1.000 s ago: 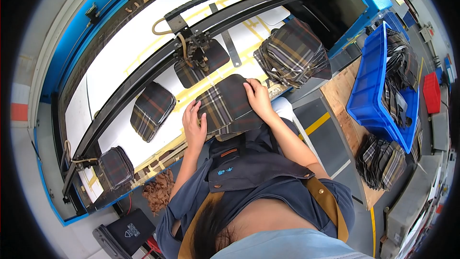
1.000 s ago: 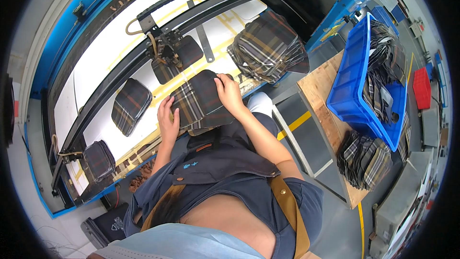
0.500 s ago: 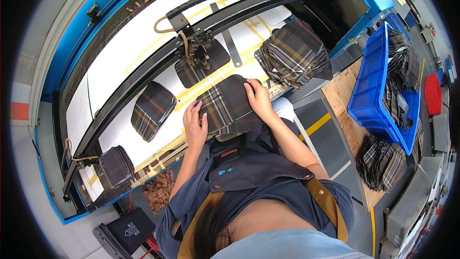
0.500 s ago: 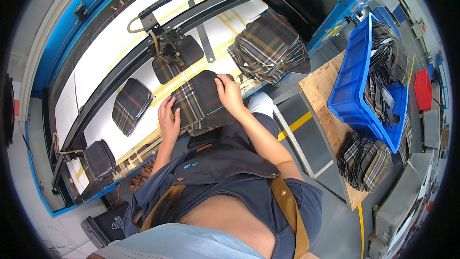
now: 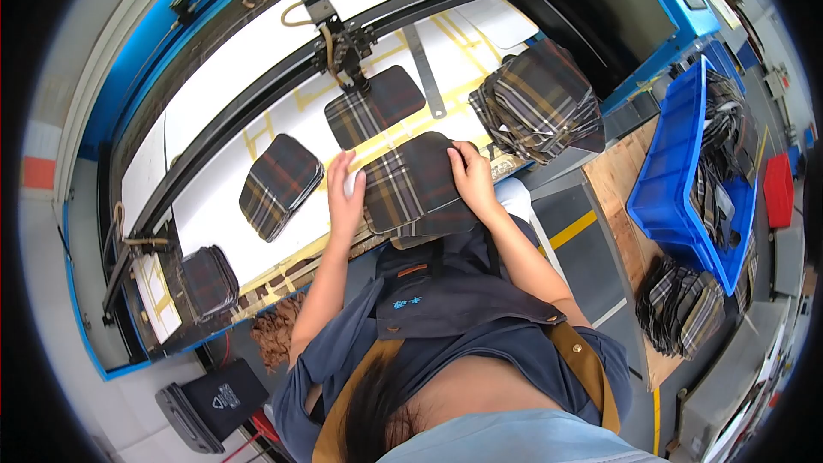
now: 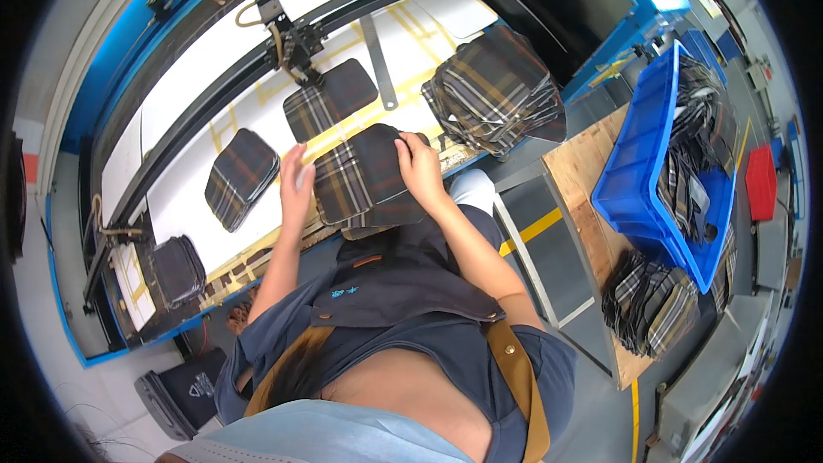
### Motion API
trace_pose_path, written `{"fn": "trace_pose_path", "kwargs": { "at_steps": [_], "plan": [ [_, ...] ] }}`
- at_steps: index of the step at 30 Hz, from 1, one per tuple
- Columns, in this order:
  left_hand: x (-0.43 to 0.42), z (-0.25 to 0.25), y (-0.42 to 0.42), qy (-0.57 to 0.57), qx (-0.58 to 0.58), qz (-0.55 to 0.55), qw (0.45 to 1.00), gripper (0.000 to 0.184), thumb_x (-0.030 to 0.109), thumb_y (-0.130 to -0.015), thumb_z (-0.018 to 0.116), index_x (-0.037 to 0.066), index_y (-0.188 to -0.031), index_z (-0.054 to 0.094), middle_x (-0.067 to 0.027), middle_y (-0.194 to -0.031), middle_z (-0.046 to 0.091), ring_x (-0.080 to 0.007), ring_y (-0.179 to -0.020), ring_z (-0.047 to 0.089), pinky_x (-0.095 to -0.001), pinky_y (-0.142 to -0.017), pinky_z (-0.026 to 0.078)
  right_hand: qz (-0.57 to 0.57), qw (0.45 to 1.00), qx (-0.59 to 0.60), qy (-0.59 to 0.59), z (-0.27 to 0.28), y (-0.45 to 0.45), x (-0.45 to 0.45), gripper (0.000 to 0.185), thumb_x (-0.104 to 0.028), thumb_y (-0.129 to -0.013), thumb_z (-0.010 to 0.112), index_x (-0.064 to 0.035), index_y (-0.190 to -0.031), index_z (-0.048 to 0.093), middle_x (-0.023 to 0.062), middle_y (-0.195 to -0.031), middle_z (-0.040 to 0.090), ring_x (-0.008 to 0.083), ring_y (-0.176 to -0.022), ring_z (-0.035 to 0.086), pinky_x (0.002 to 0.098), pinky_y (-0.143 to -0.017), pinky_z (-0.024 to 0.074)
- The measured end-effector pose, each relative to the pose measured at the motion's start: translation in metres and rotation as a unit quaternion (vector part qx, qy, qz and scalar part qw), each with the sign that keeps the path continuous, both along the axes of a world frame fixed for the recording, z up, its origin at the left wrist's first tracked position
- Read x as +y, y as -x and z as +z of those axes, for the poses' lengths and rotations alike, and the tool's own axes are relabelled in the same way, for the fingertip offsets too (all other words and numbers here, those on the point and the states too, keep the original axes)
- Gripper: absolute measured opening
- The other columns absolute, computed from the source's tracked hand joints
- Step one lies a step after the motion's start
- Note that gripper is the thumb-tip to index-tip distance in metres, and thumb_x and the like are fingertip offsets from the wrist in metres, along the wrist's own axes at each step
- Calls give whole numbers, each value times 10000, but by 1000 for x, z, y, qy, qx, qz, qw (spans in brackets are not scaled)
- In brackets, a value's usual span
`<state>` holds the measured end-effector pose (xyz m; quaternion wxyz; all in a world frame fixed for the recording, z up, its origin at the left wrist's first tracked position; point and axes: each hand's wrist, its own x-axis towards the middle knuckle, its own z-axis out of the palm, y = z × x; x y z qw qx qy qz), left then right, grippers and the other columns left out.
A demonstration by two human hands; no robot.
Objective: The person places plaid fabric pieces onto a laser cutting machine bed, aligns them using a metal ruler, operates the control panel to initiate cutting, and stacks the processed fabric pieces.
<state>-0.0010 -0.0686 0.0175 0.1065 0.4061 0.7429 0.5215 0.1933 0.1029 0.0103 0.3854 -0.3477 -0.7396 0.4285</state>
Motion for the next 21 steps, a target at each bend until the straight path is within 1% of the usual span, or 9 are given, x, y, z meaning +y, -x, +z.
{"fn": "trace_pose_path", "kwargs": {
  "at_steps": [1, 2, 3, 5, 8, 11, 14, 17, 21],
  "plan": [
    [6, -8, 22, -9, -27, -18, 999, 449, 140, -959, 618, 57, -1388, 517, -139, -1496, 438, -292, -1407, 389, -404, -1169, 284, 0, 1000, -4, 9, 2, 0, -1, 184, -128, -965, 601, 26, -1044, 660, 260, -865, 675, 428, -818, 678, 427, -693, 521],
    [15, -2, 33, -31, -154, -2, 988, 511, 191, -977, 611, 77, -1448, 450, -120, -1531, 410, -269, -1434, 350, -417, -1167, 279, 2, 1000, -5, 14, 2, 0, 0, 183, -128, -965, 600, 28, -1042, 659, 259, -864, 674, 429, -815, 676, 427, -694, 520],
    [26, 12, 44, -16, -187, 11, 982, 567, 276, -985, 608, 85, -1479, 407, -108, -1533, 409, -262, -1448, 321, -430, -1166, 275, 4, 1000, -7, 18, 2, 0, 0, 182, -127, -966, 600, 29, -1040, 658, 257, -863, 673, 431, -812, 674, 426, -694, 518],
    [41, 22, 65, 32, -253, 66, 965, 610, 334, -975, 614, 89, -1490, 397, -114, -1536, 401, -264, -1431, 337, -437, -1135, 313, 5, 1000, -7, 12, 4, -1, -1, 184, -124, -967, 598, 36, -1039, 655, 256, -862, 673, 430, -807, 673, 421, -696, 519],
    [57, 2, 101, 6, -389, 62, 919, 611, 358, -971, 614, 97, -1484, 408, -115, -1520, 424, -269, -1367, 411, -452, -1084, 356, 2, 1000, 1, -11, -2, 0, 1, 187, -123, -969, 597, 40, -1039, 657, 258, -862, 673, 423, -808, 677, 411, -697, 520],
    [64, 6, 109, 57, -348, 53, 934, 491, 282, -965, 637, 117, -1414, 523, -102, -1347, 552, -249, -1270, 486, -404, -1025, 402, 1, 1000, -3, 7, 0, 0, -1, 186, -124, -971, 595, 38, -1037, 659, 257, -862, 673, 418, -811, 680, 407, -697, 519],
    [77, -15, 121, 100, -150, -8, 984, 327, 178, -934, 652, 78, -1245, 661, -93, -1202, 659, -245, -1064, 631, -360, -936, 473, 2, 1000, -2, -4, 4, 0, -2, 184, -125, -975, 593, 35, -1038, 658, 251, -862, 677, 413, -811, 683, 402, -696, 519],
    [84, -16, 116, 123, 95, 60, 986, 276, 83, -881, 666, 57, -1152, 707, -125, -1083, 676, -284, -977, 655, -324, -889, 501, 7, 1000, -9, -2, 3, 0, -1, 185, -125, -978, 588, 34, -1044, 657, 244, -870, 683, 406, -818, 687, 397, -705, 522],
    [70, 22, 98, 63, 73, 68, 993, 315, 20, -873, 631, 58, -1180, 691, -148, -1103, 653, -306, -972, 649, -338, -869, 498, 14, 1000, -8, 7, 1, -1, 0, 191, -124, -985, 579, 36, -1058, 654, 236, -898, 688, 384, -836, 695, 383, -730, 523]
  ]
}}
